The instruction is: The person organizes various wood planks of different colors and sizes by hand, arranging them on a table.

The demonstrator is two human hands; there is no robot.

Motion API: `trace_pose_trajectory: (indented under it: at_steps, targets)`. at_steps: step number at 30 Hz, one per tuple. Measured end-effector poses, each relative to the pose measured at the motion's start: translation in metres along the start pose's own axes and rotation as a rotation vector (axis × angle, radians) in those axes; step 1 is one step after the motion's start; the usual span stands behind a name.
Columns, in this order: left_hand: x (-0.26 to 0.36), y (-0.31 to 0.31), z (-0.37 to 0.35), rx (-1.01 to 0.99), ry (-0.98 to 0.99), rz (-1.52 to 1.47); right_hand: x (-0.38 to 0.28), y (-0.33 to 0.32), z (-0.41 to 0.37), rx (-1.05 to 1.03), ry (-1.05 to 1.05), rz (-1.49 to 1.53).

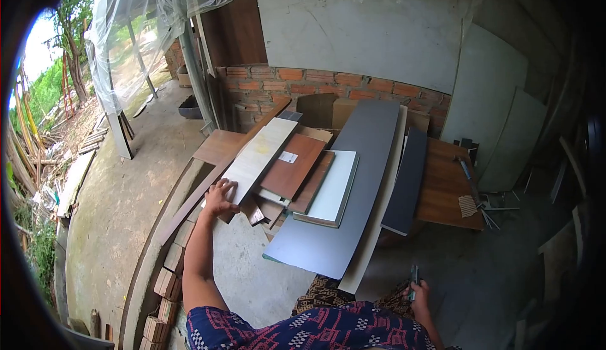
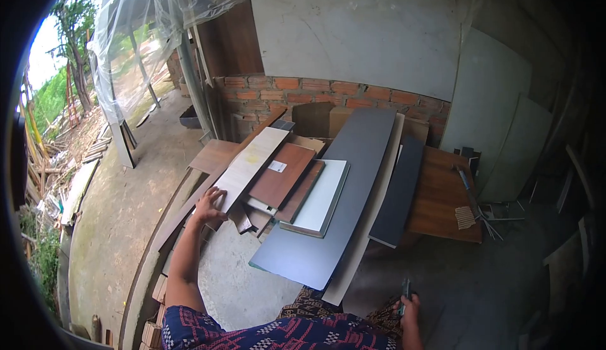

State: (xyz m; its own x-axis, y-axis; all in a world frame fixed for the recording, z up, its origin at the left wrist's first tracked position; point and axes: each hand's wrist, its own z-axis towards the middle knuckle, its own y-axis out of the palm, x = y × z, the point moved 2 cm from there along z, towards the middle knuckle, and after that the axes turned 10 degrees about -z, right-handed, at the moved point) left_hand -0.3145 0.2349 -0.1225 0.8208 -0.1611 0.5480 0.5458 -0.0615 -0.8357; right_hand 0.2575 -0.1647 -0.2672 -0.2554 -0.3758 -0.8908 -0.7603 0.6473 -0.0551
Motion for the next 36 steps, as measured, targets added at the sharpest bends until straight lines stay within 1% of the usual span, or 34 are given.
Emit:
trace_pose_trajectory:
  at_steps: [2,3,4,5,8,10,12,14,16,18,20,22,23,24,28,29,30,32,33,34,36]
  targets:
    - [-0.003,0.004,0.007,-0.017,-0.010,-0.019,-0.031,-0.005,-0.003,0.151,-0.089,0.123]
    - [-0.013,0.009,0.016,-0.007,0.017,-0.042,-0.046,-0.008,-0.003,0.164,-0.156,0.131]
    - [-0.012,0.008,0.019,-0.016,0.013,-0.032,-0.062,-0.011,-0.005,0.191,-0.219,0.142]
    - [-0.019,0.011,0.025,-0.005,0.037,-0.104,-0.079,-0.011,-0.008,0.198,-0.260,0.150]
    - [-0.016,0.010,0.035,-0.063,-0.035,-0.089,-0.125,-0.006,-0.011,0.198,-0.372,0.157]
    - [-0.008,0.011,0.034,-0.077,-0.064,-0.021,-0.139,0.004,-0.003,0.147,-0.405,0.173]
    - [0.028,0.008,0.023,-0.074,-0.139,0.126,-0.148,0.019,0.005,-0.029,-0.304,0.304]
    - [0.061,0.013,0.011,-0.049,-0.111,0.312,-0.147,0.035,0.020,-0.243,-0.265,0.333]
    - [0.087,0.026,0.000,-0.006,0.031,0.143,-0.149,0.054,0.027,-0.258,-0.224,0.260]
    - [0.120,0.036,-0.021,-0.047,0.167,-0.019,-0.150,0.068,0.037,-0.293,-0.204,0.197]
    - [0.158,0.042,-0.049,-0.093,0.282,-0.038,-0.151,0.079,0.048,-0.315,-0.151,0.150]
    - [0.193,0.044,-0.077,-0.204,0.371,-0.099,-0.151,0.088,0.056,-0.321,-0.065,0.123]
    - [0.207,0.045,-0.090,-0.271,0.393,-0.202,-0.153,0.091,0.058,-0.332,-0.017,0.161]
    - [0.219,0.047,-0.101,-0.310,0.419,-0.243,-0.152,0.095,0.060,-0.342,-0.003,0.192]
    - [0.245,0.062,-0.131,-0.419,0.491,-0.437,-0.146,0.107,0.077,-0.379,0.033,0.255]
    - [0.253,0.067,-0.139,-0.464,0.461,-0.536,-0.146,0.108,0.079,-0.398,0.043,0.253]
    - [0.257,0.076,-0.144,-0.500,0.471,-0.614,-0.146,0.110,0.081,-0.417,0.053,0.252]
    - [0.274,0.091,-0.157,-0.689,0.235,-0.902,-0.147,0.114,0.083,-0.382,0.036,0.235]
    - [0.275,0.108,-0.161,-0.742,0.171,-1.030,-0.146,0.115,0.084,-0.364,0.028,0.227]
    - [0.290,0.115,-0.168,-0.779,0.149,-1.075,-0.145,0.114,0.084,-0.375,0.000,0.233]
    - [0.303,0.136,-0.173,-0.869,0.152,-1.039,-0.150,0.111,0.083,-0.395,-0.060,0.244]
